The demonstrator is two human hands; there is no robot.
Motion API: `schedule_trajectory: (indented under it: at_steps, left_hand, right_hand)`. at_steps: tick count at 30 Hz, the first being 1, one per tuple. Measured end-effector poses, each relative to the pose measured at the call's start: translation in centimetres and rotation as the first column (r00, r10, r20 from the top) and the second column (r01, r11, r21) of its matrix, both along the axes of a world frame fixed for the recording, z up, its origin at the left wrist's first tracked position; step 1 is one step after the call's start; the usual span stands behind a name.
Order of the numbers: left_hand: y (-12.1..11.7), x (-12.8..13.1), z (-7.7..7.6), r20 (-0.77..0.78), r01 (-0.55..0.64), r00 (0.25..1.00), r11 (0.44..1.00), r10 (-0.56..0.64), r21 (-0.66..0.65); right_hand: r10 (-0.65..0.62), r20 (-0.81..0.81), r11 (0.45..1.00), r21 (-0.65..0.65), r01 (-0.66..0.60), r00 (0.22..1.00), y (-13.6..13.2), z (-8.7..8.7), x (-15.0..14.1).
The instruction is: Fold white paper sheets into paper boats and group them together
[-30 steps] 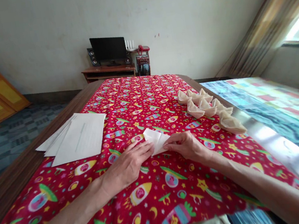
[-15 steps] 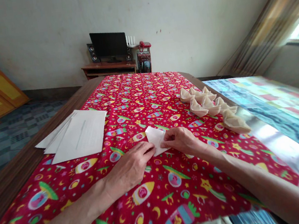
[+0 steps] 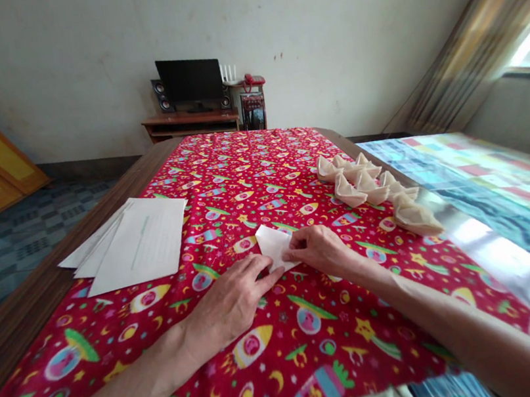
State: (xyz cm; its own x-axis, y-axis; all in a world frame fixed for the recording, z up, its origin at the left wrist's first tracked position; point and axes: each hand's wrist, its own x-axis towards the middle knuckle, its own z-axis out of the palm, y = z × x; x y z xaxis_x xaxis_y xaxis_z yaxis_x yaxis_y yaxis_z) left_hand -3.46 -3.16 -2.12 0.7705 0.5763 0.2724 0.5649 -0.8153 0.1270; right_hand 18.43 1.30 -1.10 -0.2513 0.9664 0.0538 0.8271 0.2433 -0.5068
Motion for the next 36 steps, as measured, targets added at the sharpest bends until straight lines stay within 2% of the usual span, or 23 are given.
schedule_trajectory:
  at_steps: [7,14,28,31,34,36]
  left_hand:
    - [0.0,0.2,0.3,0.033,0.029,0.999,0.999,-0.028,-0.023]
    - [0.3,0.0,0.1,-0.002,0.053,0.999,0.998,-0.053,-0.045]
    - [0.4,0.0,0.3,0.014,0.059,0.998,0.995,-0.058,-0.076]
    - [0.5,0.0,0.4,0.014,0.066,0.998,0.995,-0.066,-0.076]
    - [0.4,0.1,0.5,0.024,0.079,0.997,0.993,-0.077,-0.083]
    - [0.4,0.2,0.5,0.045,0.072,0.997,0.993,-0.069,-0.090]
  right_hand:
    - [0.001,0.016,1.000,0.002,-0.001,1.000,-0.2,0.3,-0.1]
    - [0.028,0.025,0.999,0.028,-0.029,0.999,-0.3,0.3,0.1]
    - [0.059,0.061,0.982,0.177,-0.069,0.996,-0.9,-0.4,0.4]
    - [0.066,0.095,0.932,0.349,-0.095,0.993,-1.8,-0.2,0.2]
    - [0.231,0.201,0.826,0.477,-0.301,0.952,-3.5,-0.2,-0.2]
    - [0.354,0.296,0.754,0.471,-0.458,0.887,-4.8,-0.3,-0.5]
